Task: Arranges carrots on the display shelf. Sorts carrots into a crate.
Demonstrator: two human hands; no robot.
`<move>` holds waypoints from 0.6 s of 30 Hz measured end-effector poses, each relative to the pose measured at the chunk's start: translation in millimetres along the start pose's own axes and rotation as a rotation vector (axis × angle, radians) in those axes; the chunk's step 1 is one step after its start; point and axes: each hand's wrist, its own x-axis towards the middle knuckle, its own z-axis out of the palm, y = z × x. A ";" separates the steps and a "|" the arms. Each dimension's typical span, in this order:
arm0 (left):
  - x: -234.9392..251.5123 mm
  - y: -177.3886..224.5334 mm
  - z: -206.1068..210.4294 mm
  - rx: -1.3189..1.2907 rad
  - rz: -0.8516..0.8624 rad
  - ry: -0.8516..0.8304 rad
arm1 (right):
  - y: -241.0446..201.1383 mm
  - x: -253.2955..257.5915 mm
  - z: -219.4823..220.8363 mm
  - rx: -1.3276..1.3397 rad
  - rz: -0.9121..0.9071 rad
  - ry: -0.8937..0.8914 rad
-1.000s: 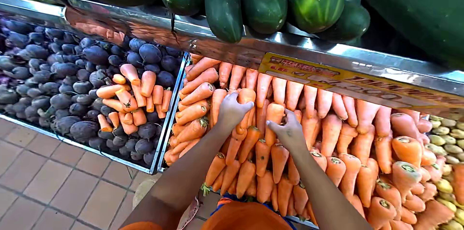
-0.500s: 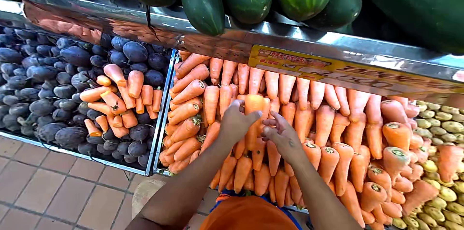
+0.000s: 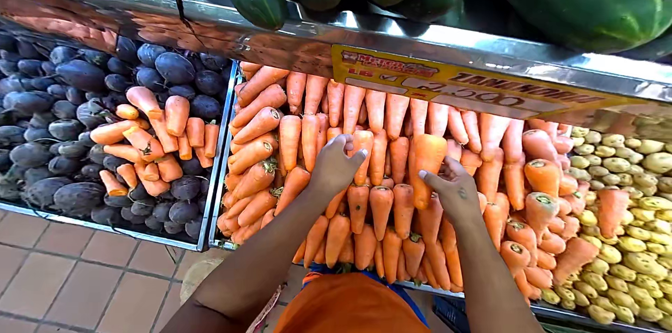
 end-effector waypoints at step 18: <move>-58.0 -11.1 23.2 -0.100 -0.015 -0.178 | 10.8 36.4 35.7 -0.258 -0.014 -0.166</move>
